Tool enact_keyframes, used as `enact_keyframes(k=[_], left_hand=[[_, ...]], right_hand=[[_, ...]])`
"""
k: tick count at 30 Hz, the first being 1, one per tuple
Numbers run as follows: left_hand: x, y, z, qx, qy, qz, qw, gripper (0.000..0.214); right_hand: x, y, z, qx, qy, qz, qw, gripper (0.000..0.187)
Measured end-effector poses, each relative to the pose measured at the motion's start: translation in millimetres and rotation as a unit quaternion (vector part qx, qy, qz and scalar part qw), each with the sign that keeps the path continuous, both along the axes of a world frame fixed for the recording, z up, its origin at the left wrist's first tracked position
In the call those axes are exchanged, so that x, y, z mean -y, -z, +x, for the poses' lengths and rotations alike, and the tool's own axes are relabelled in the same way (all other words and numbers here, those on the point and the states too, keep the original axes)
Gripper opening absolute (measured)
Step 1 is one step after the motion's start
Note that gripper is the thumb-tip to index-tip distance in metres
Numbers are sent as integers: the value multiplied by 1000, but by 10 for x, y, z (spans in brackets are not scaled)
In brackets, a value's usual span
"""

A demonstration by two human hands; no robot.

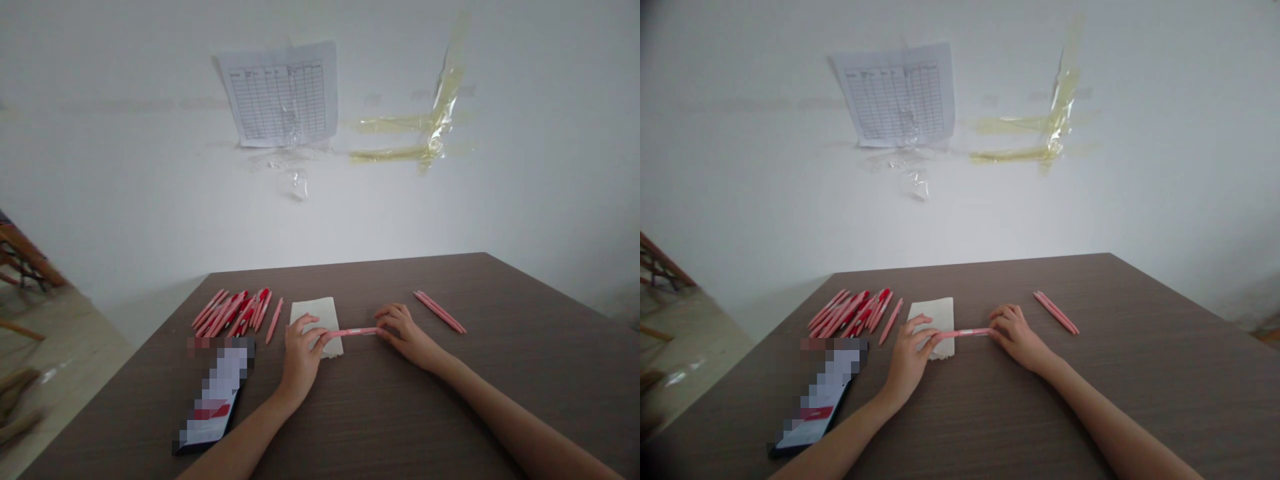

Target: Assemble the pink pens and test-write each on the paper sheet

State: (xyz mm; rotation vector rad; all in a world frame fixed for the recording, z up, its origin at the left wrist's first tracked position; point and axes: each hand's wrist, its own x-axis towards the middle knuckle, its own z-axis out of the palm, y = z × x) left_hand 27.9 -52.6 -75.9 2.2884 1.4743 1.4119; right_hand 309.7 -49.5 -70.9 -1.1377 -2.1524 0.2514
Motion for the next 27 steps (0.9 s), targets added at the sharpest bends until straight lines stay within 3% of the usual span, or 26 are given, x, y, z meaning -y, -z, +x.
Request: enact_keyframes(k=[13,21,27], left_hand=[[7,-28,0,12,-1,2,1000,13],[7,-13,2,13,1,4,1000,13],[-15,1,-3,16,0,16,1000,16]], right_hand=[[-12,7,-10,17,-1,-16,1000,26],[-16,-8,1,-11,5,-2,1000,9],[0,-10,-4,10,8,-14,1000,21]])
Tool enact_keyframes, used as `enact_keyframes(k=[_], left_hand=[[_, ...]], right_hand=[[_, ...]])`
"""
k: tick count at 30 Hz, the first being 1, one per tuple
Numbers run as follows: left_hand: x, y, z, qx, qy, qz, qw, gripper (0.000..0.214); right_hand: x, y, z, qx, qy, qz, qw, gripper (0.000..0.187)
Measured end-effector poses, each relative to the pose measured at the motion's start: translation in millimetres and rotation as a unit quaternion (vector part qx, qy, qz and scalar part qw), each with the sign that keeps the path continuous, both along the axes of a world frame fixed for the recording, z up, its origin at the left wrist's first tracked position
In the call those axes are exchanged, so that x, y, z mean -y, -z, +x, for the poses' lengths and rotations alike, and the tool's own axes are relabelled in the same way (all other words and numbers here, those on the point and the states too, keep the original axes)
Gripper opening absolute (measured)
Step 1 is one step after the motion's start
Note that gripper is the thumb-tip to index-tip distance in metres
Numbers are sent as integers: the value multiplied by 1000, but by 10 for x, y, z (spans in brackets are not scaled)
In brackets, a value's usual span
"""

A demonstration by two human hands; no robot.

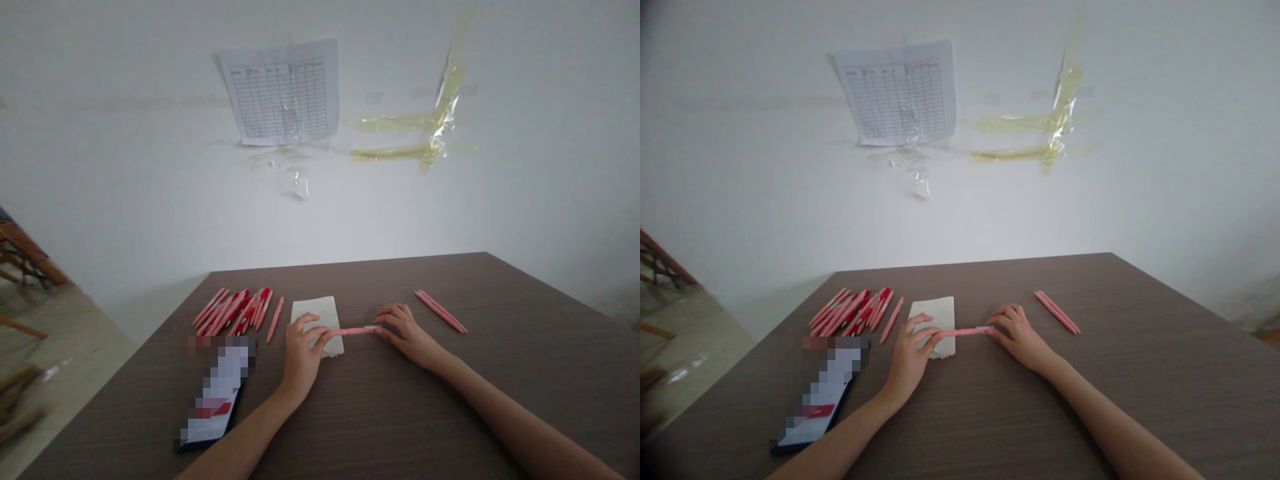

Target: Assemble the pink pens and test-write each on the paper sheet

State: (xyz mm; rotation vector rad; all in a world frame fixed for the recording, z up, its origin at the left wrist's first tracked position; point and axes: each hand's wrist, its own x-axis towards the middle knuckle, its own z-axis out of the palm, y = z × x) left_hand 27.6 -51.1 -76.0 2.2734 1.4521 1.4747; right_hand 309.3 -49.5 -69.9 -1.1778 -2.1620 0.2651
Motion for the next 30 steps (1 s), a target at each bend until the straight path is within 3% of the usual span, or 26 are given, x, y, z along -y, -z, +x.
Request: enact_keyframes(k=[30], left_hand=[[53,-73,12,-16,-27,-42,999,11]], right_hand=[[-162,125,199,-41,41,45,997,19]])
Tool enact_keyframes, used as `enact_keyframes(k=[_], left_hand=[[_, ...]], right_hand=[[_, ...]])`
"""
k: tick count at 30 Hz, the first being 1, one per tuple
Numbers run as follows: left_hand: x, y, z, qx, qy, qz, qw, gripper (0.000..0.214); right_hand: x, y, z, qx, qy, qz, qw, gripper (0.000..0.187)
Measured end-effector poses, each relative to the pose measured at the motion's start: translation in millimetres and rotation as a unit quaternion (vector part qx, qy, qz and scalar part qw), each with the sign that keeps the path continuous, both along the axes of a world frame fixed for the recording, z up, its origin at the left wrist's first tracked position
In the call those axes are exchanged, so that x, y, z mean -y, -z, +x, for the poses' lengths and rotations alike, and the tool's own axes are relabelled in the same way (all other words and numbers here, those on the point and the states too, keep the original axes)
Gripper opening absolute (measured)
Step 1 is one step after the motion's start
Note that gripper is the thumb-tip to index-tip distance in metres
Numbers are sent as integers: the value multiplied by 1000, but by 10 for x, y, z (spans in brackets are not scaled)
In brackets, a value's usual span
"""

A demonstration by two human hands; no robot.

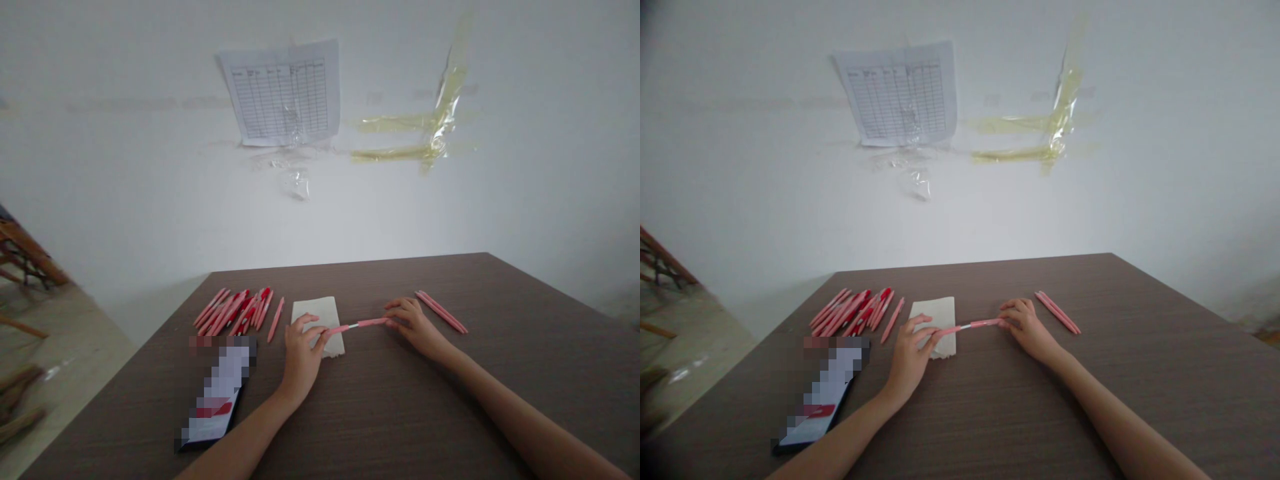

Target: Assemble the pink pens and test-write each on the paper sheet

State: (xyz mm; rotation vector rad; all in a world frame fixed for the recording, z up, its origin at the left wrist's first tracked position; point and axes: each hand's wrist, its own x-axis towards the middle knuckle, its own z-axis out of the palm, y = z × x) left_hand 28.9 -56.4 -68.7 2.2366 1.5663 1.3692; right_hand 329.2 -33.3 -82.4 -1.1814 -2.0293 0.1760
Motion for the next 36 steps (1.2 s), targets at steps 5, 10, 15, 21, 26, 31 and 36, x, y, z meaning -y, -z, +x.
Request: enact_keyframes(k=[5,10,15,21,26,31,36], left_hand=[[4,0,-20,-6,-8,-6,1000,12],[4,4,-25,-7,-16,-2,1000,11],[15,3,-26,-8,-23,-3,1000,13],[24,-2,4,-32,-32,-23,999,9],[71,-25,64,-88,-15,-37,995,6],[103,-57,95,-135,-10,-78,988,5],[99,-46,100,-150,-17,-110,982,4]], right_hand=[[-27,-5,52,6,11,13,1000,20],[-50,-16,107,20,29,20,999,20],[-66,-20,141,30,47,24,998,22],[-92,14,168,51,63,24,996,22],[-107,71,181,54,66,24,996,22],[-106,88,183,61,66,28,996,22],[-87,76,174,79,70,19,994,23]])
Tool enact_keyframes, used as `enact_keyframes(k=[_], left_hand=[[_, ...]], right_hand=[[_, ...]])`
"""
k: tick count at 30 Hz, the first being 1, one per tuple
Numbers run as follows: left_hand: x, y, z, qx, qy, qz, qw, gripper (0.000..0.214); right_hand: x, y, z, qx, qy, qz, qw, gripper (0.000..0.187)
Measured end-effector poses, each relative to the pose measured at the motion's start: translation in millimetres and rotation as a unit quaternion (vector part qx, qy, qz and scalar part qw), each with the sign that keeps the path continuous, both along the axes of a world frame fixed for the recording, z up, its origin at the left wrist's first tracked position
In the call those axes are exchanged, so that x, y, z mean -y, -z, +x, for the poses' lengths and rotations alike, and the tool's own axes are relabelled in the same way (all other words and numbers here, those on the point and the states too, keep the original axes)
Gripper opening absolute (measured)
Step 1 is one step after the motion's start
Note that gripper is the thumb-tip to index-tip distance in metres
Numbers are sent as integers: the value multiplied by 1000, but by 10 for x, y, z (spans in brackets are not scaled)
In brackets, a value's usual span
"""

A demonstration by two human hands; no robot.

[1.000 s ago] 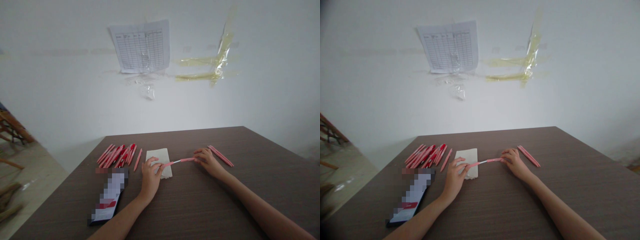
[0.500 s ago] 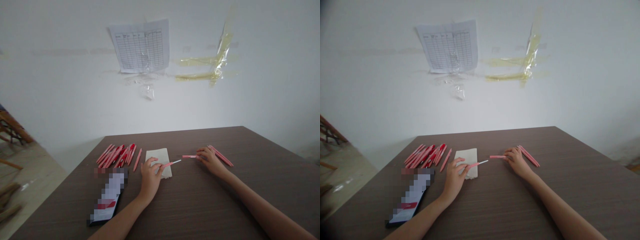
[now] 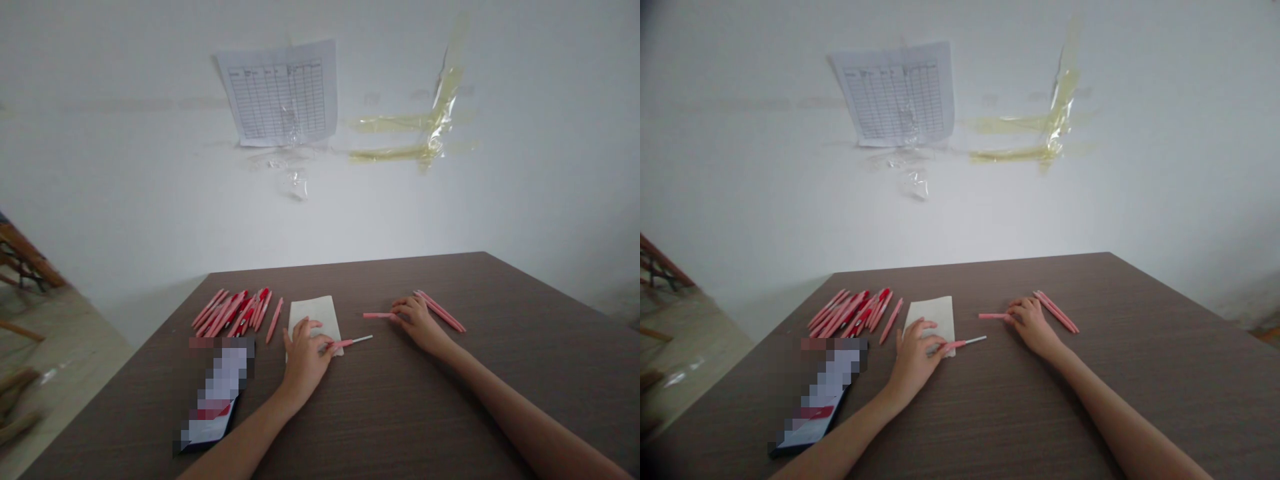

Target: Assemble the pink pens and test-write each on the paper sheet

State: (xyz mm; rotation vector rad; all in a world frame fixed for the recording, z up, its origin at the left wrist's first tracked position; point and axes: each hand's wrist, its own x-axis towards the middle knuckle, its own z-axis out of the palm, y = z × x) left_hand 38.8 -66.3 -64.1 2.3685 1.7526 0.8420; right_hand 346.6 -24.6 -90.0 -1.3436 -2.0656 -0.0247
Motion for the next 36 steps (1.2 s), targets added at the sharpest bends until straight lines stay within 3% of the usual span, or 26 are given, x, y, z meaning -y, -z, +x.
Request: enact_keyframes(k=[21,36], left_hand=[[13,-8,-11,19,15,12,1000,9],[1,17,-10,30,64,69,995,11]], right_hand=[[39,-25,-73,-43,-22,-13,999,26],[241,-271,-267,-30,-154,-80,984,15]])
